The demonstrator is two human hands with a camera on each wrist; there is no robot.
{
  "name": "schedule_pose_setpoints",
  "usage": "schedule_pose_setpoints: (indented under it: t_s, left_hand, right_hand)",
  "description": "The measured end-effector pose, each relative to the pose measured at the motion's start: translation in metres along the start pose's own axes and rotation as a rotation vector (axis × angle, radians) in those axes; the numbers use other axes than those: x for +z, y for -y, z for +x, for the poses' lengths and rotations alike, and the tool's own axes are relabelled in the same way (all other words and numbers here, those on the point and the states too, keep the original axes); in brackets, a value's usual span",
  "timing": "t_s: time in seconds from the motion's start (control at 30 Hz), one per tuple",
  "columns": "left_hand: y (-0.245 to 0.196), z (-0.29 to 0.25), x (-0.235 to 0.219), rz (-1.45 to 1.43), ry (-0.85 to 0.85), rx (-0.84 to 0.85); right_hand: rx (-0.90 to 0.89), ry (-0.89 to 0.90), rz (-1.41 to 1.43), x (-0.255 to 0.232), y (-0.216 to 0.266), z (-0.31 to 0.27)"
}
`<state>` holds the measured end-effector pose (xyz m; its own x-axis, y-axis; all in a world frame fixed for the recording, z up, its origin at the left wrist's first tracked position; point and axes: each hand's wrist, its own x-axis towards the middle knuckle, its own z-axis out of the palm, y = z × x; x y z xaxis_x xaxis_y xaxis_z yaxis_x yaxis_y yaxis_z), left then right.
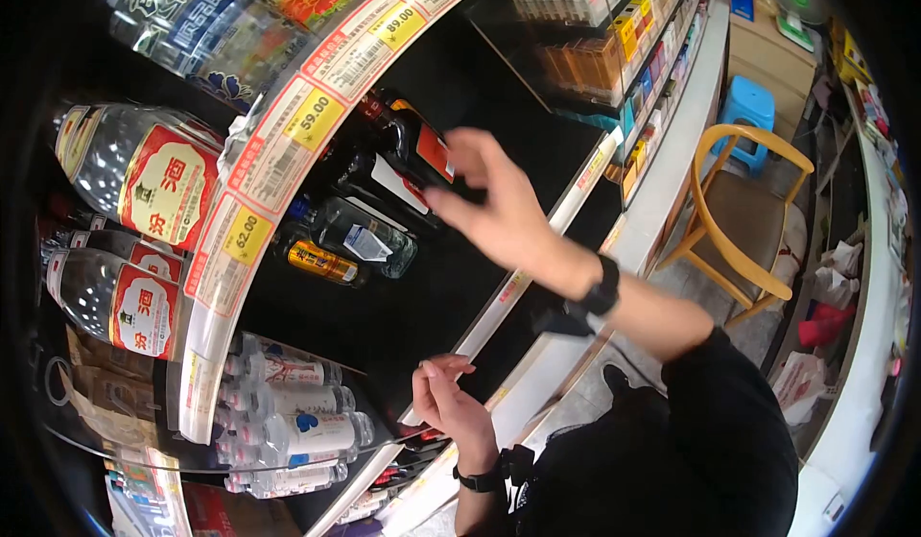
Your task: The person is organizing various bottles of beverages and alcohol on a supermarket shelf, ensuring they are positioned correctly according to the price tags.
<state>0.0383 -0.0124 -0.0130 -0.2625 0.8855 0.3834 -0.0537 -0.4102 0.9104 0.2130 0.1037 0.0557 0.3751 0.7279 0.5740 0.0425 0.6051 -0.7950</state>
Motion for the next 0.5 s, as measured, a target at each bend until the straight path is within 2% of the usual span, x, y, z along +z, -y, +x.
schedule_pose_setpoints:
  t_s: [0.07, 0.17, 0.27, 0.47, 0.5]
  left_hand:
    - [0.0, 0.005, 0.005, -0.011, 0.008, 0.011]
    - [-0.002, 0.01, 0.017, 0.036, -0.026, 0.019]
    - [0.004, 0.013, 0.025, -0.004, -0.041, 0.027]
    - [0.008, 0.016, 0.031, 0.017, -0.075, 0.01]
    - [0.008, 0.016, 0.031, 0.022, -0.049, 0.009]
  right_hand:
    - [-0.069, -0.048, -0.219, 0.008, -0.011, 0.046]
    - [0.018, 0.144, -0.269, 0.031, -0.04, 0.102]
    - [0.063, 0.237, -0.317, 0.049, -0.042, 0.116]
    - [-0.137, 0.164, -0.281, 0.059, -0.063, 0.121]
    - [-0.208, 0.156, -0.373, 0.059, -0.065, 0.122]
